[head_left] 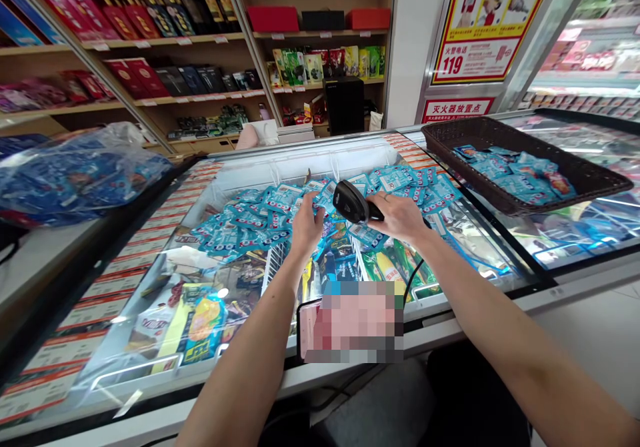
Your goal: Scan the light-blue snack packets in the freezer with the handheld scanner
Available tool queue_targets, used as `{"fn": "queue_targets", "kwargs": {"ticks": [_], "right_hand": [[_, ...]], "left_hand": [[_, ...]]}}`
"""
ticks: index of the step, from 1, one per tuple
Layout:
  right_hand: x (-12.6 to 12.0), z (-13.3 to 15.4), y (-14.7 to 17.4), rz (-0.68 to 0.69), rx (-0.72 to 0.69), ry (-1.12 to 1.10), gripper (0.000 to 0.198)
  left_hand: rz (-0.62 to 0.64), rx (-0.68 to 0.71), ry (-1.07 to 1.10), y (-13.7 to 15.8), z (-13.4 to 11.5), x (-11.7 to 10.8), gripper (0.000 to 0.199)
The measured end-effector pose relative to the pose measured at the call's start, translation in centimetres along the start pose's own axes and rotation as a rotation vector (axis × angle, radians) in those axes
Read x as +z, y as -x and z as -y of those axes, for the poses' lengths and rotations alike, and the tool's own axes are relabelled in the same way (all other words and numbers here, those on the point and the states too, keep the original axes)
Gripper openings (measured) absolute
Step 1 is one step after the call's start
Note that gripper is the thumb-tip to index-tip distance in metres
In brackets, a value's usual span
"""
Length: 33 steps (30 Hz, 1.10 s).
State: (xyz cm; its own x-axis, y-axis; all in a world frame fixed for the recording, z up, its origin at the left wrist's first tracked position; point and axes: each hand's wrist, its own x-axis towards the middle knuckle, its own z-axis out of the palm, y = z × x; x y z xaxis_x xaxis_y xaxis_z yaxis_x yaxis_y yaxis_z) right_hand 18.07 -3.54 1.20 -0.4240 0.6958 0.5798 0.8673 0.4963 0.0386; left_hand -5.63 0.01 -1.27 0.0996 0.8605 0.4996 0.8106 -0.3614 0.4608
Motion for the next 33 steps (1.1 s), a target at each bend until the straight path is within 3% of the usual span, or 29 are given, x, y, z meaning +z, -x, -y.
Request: {"fn": "queue_targets", "kwargs": {"ticks": [33], "right_hand": [[-0.20, 0.15, -0.05, 0.024, 0.003, 0.037, 0.033]], "left_hand": [[0.010, -0.001, -0.011, 0.03, -0.09, 0.05, 0.043]]}}
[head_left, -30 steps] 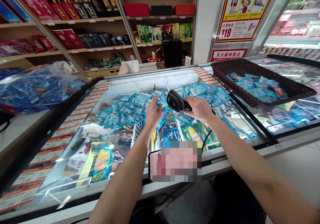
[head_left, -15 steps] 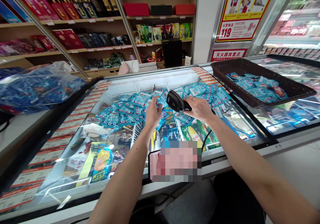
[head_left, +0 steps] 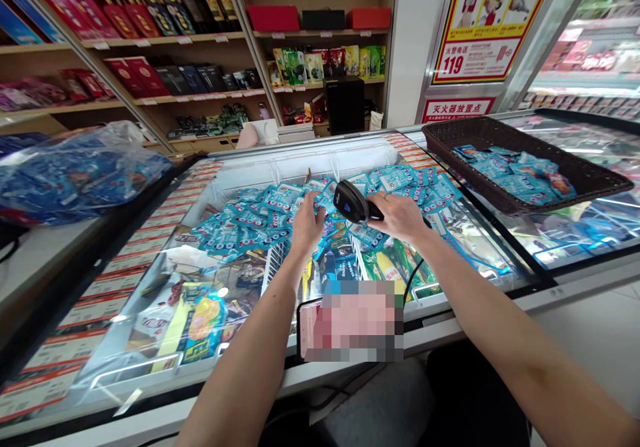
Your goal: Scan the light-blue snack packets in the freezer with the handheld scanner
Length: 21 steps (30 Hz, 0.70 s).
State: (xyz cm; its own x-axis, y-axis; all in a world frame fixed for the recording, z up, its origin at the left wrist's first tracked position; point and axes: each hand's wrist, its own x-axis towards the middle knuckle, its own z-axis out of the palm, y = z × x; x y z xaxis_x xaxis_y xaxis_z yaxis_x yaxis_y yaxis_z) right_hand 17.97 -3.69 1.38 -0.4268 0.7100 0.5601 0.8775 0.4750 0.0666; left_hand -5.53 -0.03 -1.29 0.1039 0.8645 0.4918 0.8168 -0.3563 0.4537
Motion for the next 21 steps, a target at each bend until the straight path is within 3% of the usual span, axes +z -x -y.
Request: {"fn": "queue_targets", "kwargs": {"ticks": [6, 9, 17, 21], "right_hand": [[0.0, 0.0, 0.1, -0.005, 0.024, -0.013, 0.033], [0.0, -0.2, 0.1, -0.018, 0.056, -0.024, 0.036], [-0.3, -0.6, 0.0, -0.070, 0.140, -0.022, 0.035], [-0.4, -0.7, 0.0, -0.106, 0.175, -0.015, 0.034]], "left_hand": [[-0.013, -0.008, 0.023, 0.0, 0.1, 0.0, 0.044], [-0.084, -0.015, 0.020, 0.0, 0.1, 0.0, 0.044], [-0.190, -0.192, -0.317, 0.5, -1.1, -1.9, 0.047], [-0.188, -0.161, -0.403, 0.9, -1.1, -2.7, 0.054]]}}
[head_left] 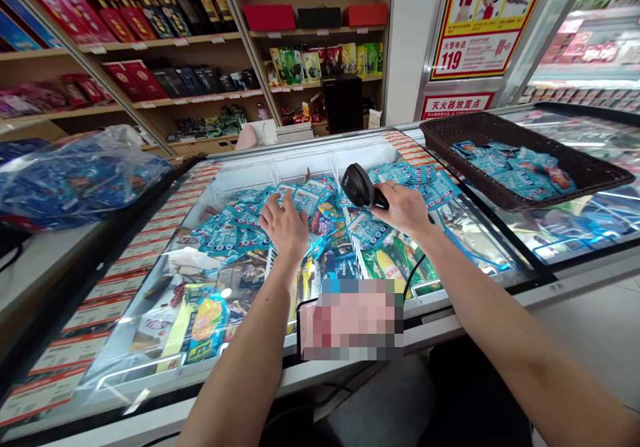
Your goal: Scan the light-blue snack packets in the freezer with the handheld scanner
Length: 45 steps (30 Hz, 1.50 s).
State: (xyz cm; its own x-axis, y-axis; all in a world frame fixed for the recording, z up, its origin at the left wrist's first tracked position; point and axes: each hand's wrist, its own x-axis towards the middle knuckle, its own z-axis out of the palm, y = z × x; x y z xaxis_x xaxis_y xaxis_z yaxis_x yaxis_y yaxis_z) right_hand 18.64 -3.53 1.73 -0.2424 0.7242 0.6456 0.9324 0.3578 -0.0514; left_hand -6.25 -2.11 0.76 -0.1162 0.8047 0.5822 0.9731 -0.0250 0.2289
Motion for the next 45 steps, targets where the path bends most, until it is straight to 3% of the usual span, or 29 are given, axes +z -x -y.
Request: {"fn": "queue_targets", "kwargs": {"ticks": [6, 14, 19, 31, 38, 45], "right_hand": [[0.1, -0.2, 0.0, -0.027, -0.001, 0.000, 0.034], [0.3, -0.2, 0.0, -0.014, -0.002, 0.010, 0.036], [0.1, -0.1, 0.0, 0.016, 0.011, 0.011, 0.036], [-0.1, 0.2, -0.1, 0.053, 0.027, -0.003, 0.036], [0.0, 0.3, 0.0, 0.056, 0.024, 0.017, 0.036], [0.3, 0.0, 0.0, 0.014, 0.013, 0.009, 0.034]], "left_hand": [[0.132, 0.210, -0.047, 0.2, 0.3, 0.5, 0.036], [0.071, 0.294, -0.011, 0.3, 0.1, 0.7, 0.033], [0.126, 0.382, 0.070, 0.3, -0.5, 0.9, 0.029], [0.317, 0.538, 0.198, 1.8, -3.8, 0.8, 0.057], [0.432, 0.481, 0.264, 1.4, -3.7, 1.7, 0.058], [0.534, 0.166, 0.680, 0.0, -1.8, 2.0, 0.050]]}}
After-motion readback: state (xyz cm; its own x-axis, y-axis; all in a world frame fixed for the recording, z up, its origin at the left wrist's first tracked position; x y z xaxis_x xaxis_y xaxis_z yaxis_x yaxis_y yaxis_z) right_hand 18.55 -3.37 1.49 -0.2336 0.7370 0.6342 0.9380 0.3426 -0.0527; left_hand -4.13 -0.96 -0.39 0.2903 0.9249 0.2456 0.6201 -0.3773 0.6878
